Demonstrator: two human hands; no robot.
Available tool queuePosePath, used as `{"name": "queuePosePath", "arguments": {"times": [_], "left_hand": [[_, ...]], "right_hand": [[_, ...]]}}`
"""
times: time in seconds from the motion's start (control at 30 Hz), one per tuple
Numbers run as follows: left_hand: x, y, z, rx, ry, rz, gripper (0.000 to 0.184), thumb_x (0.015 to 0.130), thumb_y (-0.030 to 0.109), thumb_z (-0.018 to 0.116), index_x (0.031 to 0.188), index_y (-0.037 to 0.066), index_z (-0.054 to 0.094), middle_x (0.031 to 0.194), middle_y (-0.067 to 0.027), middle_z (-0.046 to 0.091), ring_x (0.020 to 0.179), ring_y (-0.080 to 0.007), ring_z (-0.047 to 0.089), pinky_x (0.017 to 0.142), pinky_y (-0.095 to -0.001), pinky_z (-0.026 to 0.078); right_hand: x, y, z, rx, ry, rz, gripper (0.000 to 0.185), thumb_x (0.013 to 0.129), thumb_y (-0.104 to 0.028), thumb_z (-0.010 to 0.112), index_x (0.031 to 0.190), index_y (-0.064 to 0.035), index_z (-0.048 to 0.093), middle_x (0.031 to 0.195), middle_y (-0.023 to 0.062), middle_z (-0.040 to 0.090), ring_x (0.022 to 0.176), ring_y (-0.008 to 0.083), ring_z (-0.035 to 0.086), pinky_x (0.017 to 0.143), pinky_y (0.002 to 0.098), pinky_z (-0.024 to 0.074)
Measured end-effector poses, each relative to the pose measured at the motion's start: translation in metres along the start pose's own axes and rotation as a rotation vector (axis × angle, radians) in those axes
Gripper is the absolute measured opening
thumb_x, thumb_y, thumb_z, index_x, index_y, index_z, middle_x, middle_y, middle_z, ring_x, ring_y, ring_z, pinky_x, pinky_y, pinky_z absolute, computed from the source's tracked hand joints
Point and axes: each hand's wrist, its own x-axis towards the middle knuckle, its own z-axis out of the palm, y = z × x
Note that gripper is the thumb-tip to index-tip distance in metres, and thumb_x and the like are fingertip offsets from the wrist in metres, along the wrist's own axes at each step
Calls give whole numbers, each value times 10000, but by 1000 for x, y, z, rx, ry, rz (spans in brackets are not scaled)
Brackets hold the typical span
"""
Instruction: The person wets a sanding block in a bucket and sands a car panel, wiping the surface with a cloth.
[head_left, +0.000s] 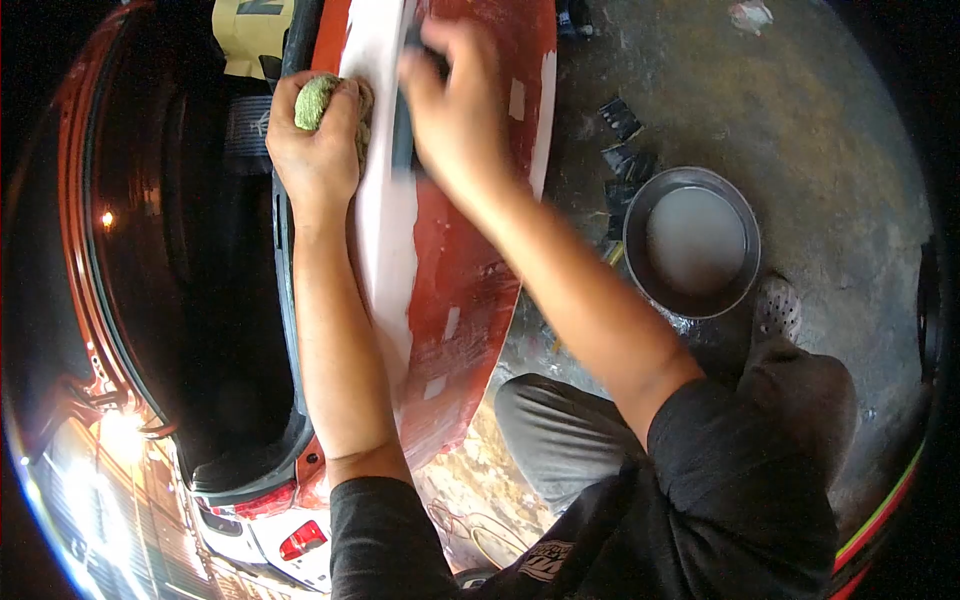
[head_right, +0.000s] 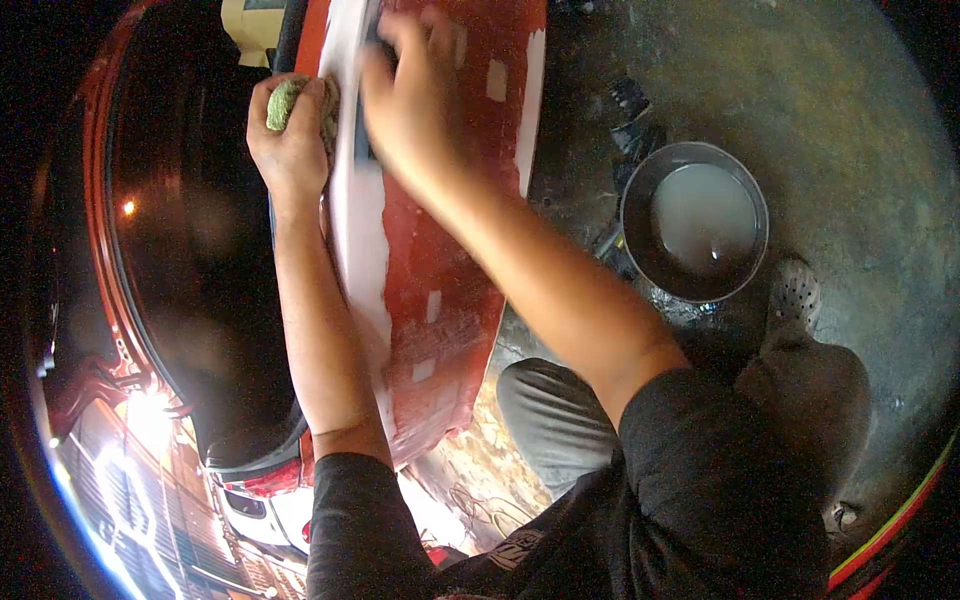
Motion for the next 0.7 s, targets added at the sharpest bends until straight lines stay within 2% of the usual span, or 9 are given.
{"name": "queuePosePath", "arguments": {"times": [0.13,0.2,0.27,0.3,0.33,0.4,0.47,0.6,0.7], "left_hand": [[0,-5,0,-53,-13,-8,178,889,132,742,995,2,684,888,-79,720,808,-145,655,774,-305,537],[1,-4,0,-66,-7,2,174,890,126,742,998,3,685,887,-76,719,809,-146,655,778,-307,538],[-1,-5,0,-63,2,-10,182,886,132,750,1002,7,687,891,-74,720,812,-144,655,780,-306,538],[0,-5,0,-61,10,-10,186,884,136,754,1003,9,688,893,-74,720,813,-143,656,782,-306,537],[-1,-4,0,-46,6,-23,185,887,138,753,1005,10,689,896,-73,720,814,-141,655,780,-304,537],[0,-2,1,-21,-1,-44,182,894,141,751,1007,12,691,902,-71,720,815,-137,655,777,-301,535],[1,-8,0,-90,-2,-28,193,909,158,746,1016,7,691,904,-72,720,813,-136,655,773,-300,535],[4,-8,-1,-208,-21,-45,230,938,197,742,1036,-3,686,901,-73,719,805,-133,652,769,-301,537],[2,-5,0,-25,-11,-51,417,869,349,839,1044,3,685,926,-80,726,828,-146,669,781,-296,546]], "right_hand": [[-111,-50,-30,170,-130,-29,396,938,-94,715,1314,-32,609,1528,301,424,1441,438,424,1172,522,352],[-91,-32,-27,94,-185,-78,379,924,-72,726,1285,-29,620,1516,295,447,1442,423,434,1171,512,356],[-27,-8,-4,59,-27,-96,359,940,-161,726,1258,-26,628,1382,237,578,1352,379,522,1125,457,412],[12,6,3,84,-48,-41,359,939,-173,725,1248,-17,629,1344,225,596,1332,380,531,1112,451,418],[49,-14,-7,160,-180,173,302,990,-126,613,1248,26,575,1265,224,588,1192,388,565,1038,467,434],[54,-6,0,95,-101,76,344,997,-170,633,1295,-10,573,1364,199,536,1240,340,558,1096,504,398],[0,3,1,11,-37,-110,369,922,-125,726,1267,-30,634,1402,236,564,1340,385,523,1096,463,424],[-140,-47,-44,115,-357,-154,563,872,-92,774,1392,-134,563,1558,254,404,1450,449,409,1181,544,354],[-186,-43,-74,255,-588,-230,720,848,-123,806,1479,-181,463,1573,267,357,1459,492,372,1186,584,355]]}}
